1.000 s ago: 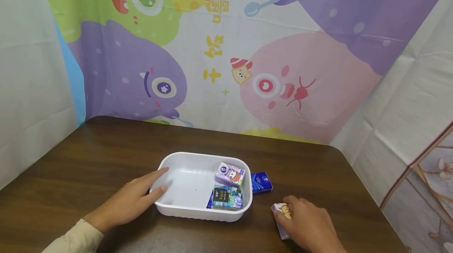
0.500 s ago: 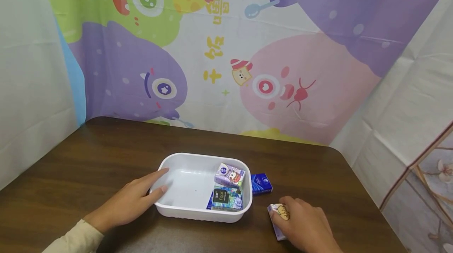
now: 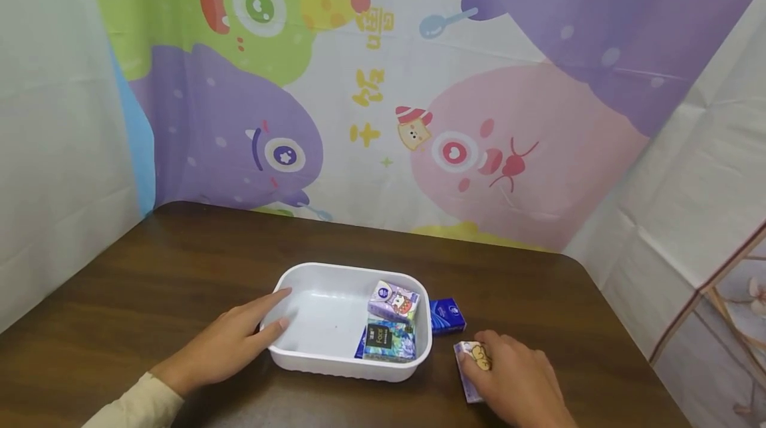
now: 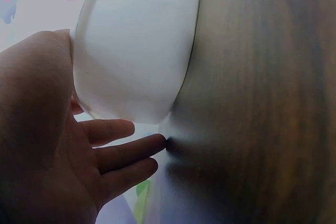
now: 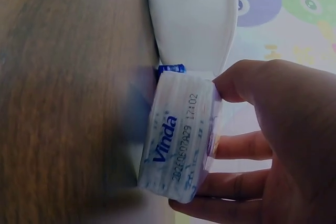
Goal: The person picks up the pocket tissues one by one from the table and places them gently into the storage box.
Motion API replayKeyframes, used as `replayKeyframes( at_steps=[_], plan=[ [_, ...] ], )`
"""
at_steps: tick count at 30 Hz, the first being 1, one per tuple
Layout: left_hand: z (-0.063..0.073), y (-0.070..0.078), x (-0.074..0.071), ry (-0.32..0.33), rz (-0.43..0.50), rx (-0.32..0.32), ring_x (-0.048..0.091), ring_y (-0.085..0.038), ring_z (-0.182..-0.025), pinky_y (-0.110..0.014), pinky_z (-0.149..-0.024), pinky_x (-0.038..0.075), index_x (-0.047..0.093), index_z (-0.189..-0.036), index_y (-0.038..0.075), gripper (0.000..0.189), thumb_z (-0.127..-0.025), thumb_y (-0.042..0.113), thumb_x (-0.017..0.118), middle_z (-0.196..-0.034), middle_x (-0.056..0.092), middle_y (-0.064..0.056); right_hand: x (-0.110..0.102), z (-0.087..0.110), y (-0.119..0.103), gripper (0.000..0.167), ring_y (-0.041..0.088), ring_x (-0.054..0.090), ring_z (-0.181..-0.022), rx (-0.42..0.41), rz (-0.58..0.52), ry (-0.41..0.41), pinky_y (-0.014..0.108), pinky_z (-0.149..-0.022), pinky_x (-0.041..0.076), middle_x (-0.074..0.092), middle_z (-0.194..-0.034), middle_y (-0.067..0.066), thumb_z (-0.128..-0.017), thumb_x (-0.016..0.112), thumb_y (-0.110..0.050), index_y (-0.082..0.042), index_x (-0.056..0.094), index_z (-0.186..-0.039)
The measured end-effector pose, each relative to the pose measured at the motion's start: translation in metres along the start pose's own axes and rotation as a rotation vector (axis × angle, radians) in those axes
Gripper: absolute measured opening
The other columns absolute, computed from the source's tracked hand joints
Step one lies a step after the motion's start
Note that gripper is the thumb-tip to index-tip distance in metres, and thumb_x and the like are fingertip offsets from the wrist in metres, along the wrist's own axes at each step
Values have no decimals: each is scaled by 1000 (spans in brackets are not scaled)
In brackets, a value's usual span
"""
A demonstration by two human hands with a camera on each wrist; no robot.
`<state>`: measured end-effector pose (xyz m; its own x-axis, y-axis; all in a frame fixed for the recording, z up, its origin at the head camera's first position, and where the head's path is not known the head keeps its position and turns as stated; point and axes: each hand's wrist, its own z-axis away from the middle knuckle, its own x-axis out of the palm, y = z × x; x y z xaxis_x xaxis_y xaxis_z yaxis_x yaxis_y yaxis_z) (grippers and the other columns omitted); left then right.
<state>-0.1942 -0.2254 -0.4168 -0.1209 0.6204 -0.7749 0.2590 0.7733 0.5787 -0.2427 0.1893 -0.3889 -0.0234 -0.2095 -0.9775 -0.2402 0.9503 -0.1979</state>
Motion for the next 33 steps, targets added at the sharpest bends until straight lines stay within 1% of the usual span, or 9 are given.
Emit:
replayKeyframes(
  at_steps=[4, 10, 12, 15, 19, 27, 33],
  plan=[
    [-1, 0, 0, 2, 4, 3, 50, -28, -133, -51, -108, 40, 48, -150, 11, 58, -103, 44, 54, -145, 54, -10, 0, -1, -3, 61, 17, 63, -79, -9, 0, 29, 48, -69, 53, 72, -105, 4, -89, 64, -64, -12, 70, -121],
    [-2, 1, 0, -8, 10, -9, 50, -28, -133, -51, -108, 39, 47, -151, 13, 58, -103, 44, 54, -145, 54, -10, 1, -2, -9, 64, 22, 67, -85, -14, -4, 37, 51, -73, 54, 72, -109, 7, -89, 62, -67, -12, 70, -121],
    [-2, 2, 0, -12, 12, -9, 50, -28, -133, -51, -109, 39, 47, -151, 12, 58, -103, 44, 54, -145, 53, -11, 2, -2, -10, 64, 21, 66, -85, -22, -8, 46, 51, -73, 54, 72, -107, 7, -89, 62, -67, -12, 70, -121],
    [-3, 2, 0, -14, 15, -9, 49, -28, -134, -51, -109, 39, 47, -151, 12, 58, -103, 44, 54, -146, 53, -11, 3, -1, -12, 64, 23, 67, -86, -32, -10, 83, 52, -74, 53, 72, -108, 7, -90, 61, -68, -12, 71, -120],
    [-3, 3, 0, -15, 10, -11, 50, -28, -133, -51, -109, 39, 47, -151, 12, 59, -103, 45, 54, -146, 53, -11, 6, 1, -18, 63, 27, 69, -94, -46, -28, 138, 53, -80, 53, 72, -112, 7, -90, 60, -68, -14, 72, -120],
    [-1, 2, -1, -7, 12, -17, 51, -28, -132, -51, -108, 39, 47, -151, 12, 59, -103, 46, 54, -145, 54, -11, 9, -1, -29, 54, 24, 68, -92, -86, -55, 252, 50, -79, 53, 72, -112, 4, -91, 64, -61, -15, 72, -118],
    [0, 1, -1, -11, 14, -23, 51, -28, -132, -52, -108, 39, 48, -151, 13, 60, -102, 48, 53, -144, 54, -10, 9, -2, -30, 54, 22, 67, -88, -88, -55, 260, 48, -75, 52, 72, -110, 3, -90, 66, -60, -15, 72, -118]
  ],
)
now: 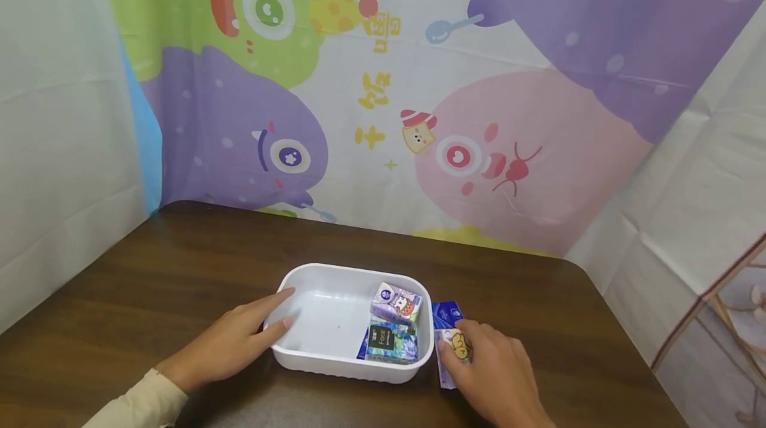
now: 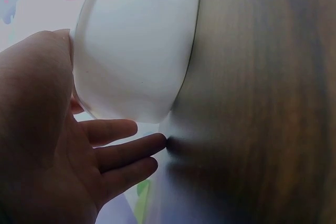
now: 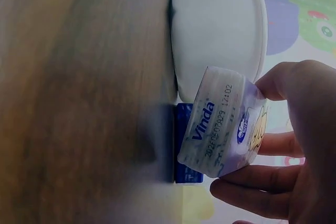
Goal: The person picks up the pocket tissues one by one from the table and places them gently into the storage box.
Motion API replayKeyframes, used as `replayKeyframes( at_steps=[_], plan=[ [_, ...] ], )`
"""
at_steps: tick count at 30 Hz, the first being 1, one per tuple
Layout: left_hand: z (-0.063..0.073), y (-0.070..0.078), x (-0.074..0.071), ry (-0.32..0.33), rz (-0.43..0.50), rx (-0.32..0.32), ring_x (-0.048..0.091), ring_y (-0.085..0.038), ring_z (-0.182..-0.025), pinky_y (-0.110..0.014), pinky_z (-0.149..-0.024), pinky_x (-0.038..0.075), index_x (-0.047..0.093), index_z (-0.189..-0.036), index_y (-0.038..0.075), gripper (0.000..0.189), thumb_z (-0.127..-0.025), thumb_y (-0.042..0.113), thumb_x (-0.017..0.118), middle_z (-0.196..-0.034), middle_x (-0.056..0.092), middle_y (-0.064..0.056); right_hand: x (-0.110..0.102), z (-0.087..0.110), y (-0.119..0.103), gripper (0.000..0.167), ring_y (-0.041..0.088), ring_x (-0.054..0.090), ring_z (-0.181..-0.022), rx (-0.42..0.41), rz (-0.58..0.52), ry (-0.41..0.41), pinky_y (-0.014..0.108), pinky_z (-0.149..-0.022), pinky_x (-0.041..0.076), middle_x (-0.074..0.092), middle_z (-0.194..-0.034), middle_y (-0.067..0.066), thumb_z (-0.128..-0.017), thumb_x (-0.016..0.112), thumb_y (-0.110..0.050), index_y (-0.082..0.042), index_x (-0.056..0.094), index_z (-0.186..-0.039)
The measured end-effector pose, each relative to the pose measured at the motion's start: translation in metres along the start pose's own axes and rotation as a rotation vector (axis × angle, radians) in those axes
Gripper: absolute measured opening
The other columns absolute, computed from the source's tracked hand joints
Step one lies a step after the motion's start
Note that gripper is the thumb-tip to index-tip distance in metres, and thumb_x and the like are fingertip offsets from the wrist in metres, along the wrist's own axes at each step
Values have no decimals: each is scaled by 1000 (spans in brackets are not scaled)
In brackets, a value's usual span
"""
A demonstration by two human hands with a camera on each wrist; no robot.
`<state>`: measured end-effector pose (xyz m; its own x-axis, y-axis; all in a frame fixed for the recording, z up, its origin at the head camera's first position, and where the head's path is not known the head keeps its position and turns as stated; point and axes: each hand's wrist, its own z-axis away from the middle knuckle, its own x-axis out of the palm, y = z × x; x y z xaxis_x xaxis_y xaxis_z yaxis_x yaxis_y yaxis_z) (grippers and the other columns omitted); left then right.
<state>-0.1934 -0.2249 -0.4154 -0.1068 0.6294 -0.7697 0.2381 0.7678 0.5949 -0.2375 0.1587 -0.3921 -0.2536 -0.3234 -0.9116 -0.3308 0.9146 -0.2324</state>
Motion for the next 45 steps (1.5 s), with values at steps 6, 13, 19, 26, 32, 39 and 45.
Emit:
replayKeyframes(
  at_steps=[6, 13, 19, 26, 32, 39, 45],
  plan=[
    [0, -1, 1, 0, -3, -1, 51, -28, -132, -52, -108, 40, 48, -150, 13, 59, -103, 47, 53, -144, 55, -11, 0, -3, 1, 51, 29, 69, -92, -9, -12, 43, 53, -79, 52, 73, -108, 5, -91, 66, -58, -15, 72, -118],
    [-1, -2, 1, 5, 8, 22, 51, -28, -132, -51, -108, 40, 47, -150, 10, 59, -103, 43, 55, -144, 54, -12, 0, -7, -1, 43, 23, 66, -82, -20, -15, 69, 49, -72, 51, 73, -103, 1, -90, 69, -53, -17, 72, -115],
    [0, -1, 0, -4, 6, 12, 51, -28, -133, -51, -109, 39, 47, -151, 10, 59, -103, 43, 55, -145, 54, -11, 0, -10, -2, 43, 19, 63, -77, -7, -13, 54, 46, -69, 50, 73, -100, 1, -90, 69, -51, -17, 72, -115],
    [0, -2, 0, -7, 9, 13, 50, -28, -133, -51, -109, 39, 48, -150, 11, 57, -103, 43, 54, -145, 54, -10, 1, -13, -1, 38, 25, 67, -79, -57, -32, 138, 49, -70, 51, 74, -96, 1, -90, 70, -49, -16, 73, -109],
    [0, -2, 0, 5, 0, 16, 52, -27, -132, -51, -108, 40, 49, -150, 12, 56, -103, 43, 54, -143, 55, -10, -3, -15, 0, 41, 27, 68, -81, -51, -25, 144, 51, -70, 51, 74, -97, 2, -90, 68, -53, -16, 73, -109],
    [0, -1, 0, 0, 6, 9, 51, -27, -132, -51, -108, 40, 49, -150, 12, 56, -103, 43, 54, -144, 55, -10, -6, -18, 1, 40, 23, 65, -76, -61, -20, 171, 47, -68, 50, 74, -95, 1, -90, 68, -52, -17, 73, -108],
    [0, 0, 0, -9, 17, -3, 50, -27, -133, -51, -109, 39, 48, -150, 12, 57, -103, 43, 54, -145, 54, -9, -7, -20, 0, 37, 24, 66, -77, -81, -29, 201, 48, -68, 50, 74, -94, -1, -90, 69, -52, -18, 74, -106]
  ],
)
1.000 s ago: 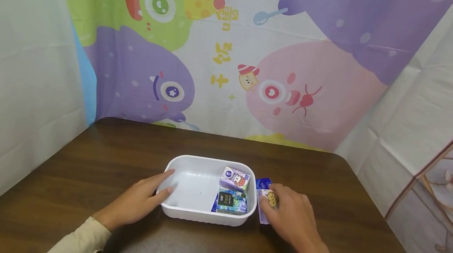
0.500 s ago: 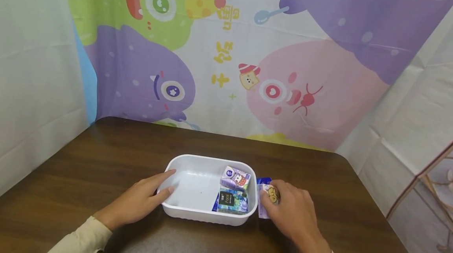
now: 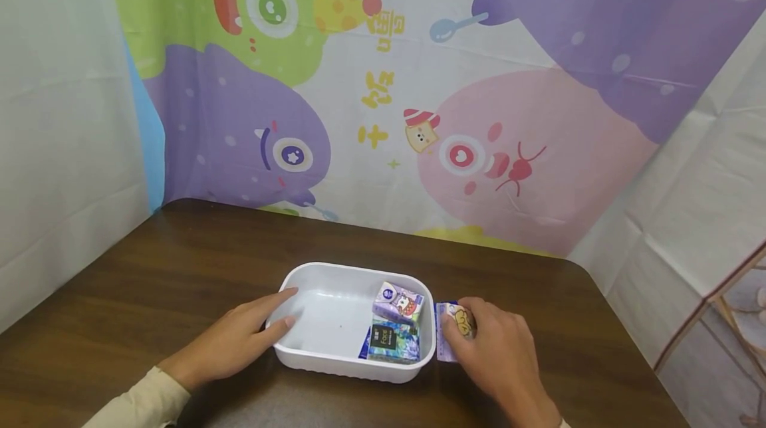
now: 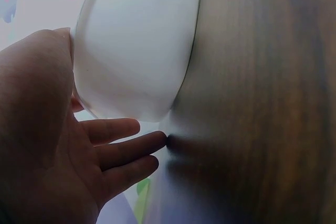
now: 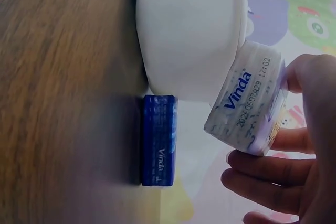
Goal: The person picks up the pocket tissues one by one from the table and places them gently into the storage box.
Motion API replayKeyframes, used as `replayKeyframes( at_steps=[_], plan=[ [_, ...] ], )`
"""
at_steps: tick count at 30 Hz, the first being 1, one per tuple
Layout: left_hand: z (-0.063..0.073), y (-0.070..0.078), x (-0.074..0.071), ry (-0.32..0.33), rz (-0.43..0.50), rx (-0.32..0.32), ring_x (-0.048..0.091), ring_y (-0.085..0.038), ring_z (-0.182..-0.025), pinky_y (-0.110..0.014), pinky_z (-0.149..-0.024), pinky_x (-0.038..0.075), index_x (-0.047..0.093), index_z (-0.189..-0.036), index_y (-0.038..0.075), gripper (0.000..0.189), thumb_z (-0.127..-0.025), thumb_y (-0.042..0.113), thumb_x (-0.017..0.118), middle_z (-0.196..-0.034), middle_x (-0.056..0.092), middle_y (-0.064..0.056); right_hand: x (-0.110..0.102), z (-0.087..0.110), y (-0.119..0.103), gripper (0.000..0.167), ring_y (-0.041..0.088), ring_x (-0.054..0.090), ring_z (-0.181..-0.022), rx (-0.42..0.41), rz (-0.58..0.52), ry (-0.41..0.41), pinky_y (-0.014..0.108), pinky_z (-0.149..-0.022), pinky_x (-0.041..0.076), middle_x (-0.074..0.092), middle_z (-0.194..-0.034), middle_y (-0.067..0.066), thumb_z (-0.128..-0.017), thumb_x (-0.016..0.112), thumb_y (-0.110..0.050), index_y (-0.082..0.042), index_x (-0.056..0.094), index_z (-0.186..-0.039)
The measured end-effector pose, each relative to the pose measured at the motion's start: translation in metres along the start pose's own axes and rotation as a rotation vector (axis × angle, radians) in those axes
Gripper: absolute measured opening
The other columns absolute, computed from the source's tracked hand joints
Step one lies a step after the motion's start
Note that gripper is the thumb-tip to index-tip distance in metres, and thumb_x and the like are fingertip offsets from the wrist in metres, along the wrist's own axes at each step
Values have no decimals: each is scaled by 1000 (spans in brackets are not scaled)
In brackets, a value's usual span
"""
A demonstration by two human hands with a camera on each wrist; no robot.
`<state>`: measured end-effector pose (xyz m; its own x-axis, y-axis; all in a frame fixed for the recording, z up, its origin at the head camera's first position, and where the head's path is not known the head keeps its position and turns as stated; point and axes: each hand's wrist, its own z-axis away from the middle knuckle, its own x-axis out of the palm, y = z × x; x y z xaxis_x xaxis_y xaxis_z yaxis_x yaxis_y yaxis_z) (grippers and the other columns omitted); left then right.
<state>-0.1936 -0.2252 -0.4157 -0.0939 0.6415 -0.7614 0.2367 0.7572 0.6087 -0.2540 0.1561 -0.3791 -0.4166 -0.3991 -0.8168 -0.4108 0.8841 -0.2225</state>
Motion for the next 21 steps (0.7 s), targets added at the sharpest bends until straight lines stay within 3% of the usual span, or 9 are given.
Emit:
replayKeyframes(
  at_steps=[9, 21],
  plan=[
    [0, -1, -1, 14, -10, 14, 51, -27, -132, -50, -108, 40, 49, -149, 12, 56, -103, 42, 55, -143, 55, -9, 0, -8, -6, 35, 19, 59, -69, -30, -12, 45, 41, -62, 46, 72, -85, -2, -89, 71, -48, -16, 74, -103],
    [1, 0, -2, 16, -6, 39, 52, -28, -131, -51, -107, 41, 48, -150, 11, 57, -103, 44, 54, -143, 56, -10, 0, -21, -15, 35, 21, 61, -71, -45, -23, 54, 42, -63, 46, 71, -83, -4, -89, 70, -50, -18, 73, -103]
  ],
)
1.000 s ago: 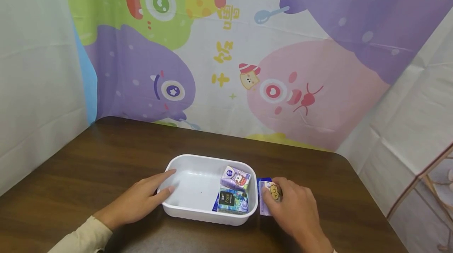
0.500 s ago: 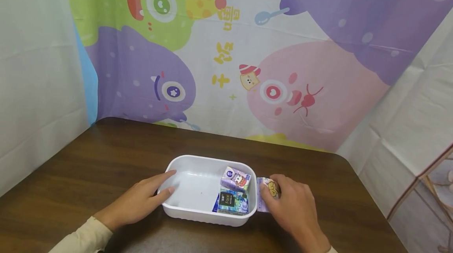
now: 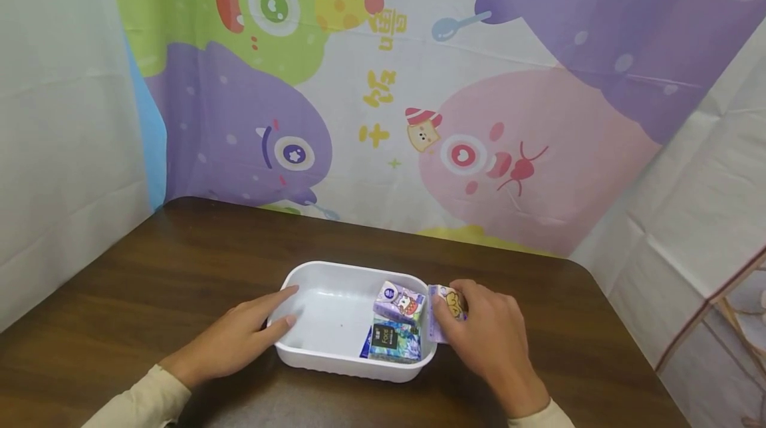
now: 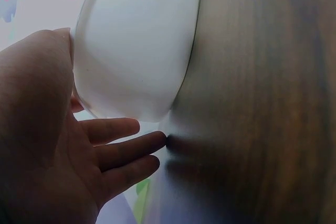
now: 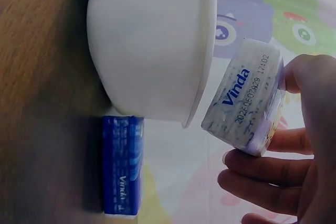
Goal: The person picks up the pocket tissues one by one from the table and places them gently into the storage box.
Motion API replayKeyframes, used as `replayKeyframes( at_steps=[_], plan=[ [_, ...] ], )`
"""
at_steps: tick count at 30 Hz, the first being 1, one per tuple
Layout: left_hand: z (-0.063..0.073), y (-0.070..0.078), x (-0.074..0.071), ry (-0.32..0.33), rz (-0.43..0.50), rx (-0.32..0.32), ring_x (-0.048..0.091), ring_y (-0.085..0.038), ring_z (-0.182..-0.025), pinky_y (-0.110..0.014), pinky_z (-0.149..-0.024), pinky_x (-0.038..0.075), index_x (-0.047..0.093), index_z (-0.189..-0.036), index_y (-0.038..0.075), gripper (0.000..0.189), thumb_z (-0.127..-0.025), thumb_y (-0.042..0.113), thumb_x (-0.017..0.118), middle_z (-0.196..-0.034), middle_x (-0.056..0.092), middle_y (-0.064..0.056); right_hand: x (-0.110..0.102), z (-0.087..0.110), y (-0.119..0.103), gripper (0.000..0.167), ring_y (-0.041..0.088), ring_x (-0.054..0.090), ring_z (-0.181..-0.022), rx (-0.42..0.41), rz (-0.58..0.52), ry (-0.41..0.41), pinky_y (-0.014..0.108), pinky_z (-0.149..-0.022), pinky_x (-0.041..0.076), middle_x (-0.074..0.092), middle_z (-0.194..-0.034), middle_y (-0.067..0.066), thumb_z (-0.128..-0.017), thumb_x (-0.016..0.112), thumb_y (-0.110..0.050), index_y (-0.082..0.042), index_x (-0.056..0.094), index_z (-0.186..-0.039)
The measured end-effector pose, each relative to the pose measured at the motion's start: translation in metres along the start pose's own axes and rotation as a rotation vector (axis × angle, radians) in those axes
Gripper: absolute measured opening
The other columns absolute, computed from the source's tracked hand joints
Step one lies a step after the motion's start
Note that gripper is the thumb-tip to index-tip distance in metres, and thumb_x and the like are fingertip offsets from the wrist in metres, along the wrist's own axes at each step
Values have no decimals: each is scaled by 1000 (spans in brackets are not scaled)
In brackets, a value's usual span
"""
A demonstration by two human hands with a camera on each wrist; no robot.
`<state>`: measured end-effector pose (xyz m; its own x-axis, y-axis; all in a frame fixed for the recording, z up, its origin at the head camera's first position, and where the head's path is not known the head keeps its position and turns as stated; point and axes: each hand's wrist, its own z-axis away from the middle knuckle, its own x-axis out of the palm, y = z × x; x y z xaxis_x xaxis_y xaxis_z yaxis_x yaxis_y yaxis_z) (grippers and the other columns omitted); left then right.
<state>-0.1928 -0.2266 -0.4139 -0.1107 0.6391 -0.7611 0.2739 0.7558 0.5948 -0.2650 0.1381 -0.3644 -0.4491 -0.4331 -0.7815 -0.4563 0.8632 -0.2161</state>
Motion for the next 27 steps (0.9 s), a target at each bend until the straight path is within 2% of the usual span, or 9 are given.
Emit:
replayKeyframes(
  at_steps=[15, 21, 27],
  plan=[
    [-1, -3, 3, 21, -3, 10, 52, -27, -131, -50, -107, 41, 51, -148, 11, 53, -103, 39, 56, -143, 56, -9, 0, -5, -6, 34, 23, 61, -72, -20, -11, 12, 44, -64, 46, 68, -80, -5, -90, 70, -48, -17, 74, -103],
    [-1, -3, 3, 20, -5, 5, 52, -26, -131, -49, -108, 41, 52, -147, 12, 52, -103, 39, 56, -143, 56, -7, 1, -7, -11, 35, 28, 65, -78, -34, -32, 14, 50, -68, 49, 71, -85, -3, -90, 69, -48, -17, 74, -105],
    [0, -2, 3, 12, -10, -11, 51, -25, -132, -49, -108, 40, 52, -147, 13, 52, -103, 41, 55, -143, 56, -4, 3, -10, -16, 33, 28, 66, -79, -42, -41, 12, 50, -69, 49, 72, -88, -3, -90, 69, -47, -18, 74, -104]
  ],
)
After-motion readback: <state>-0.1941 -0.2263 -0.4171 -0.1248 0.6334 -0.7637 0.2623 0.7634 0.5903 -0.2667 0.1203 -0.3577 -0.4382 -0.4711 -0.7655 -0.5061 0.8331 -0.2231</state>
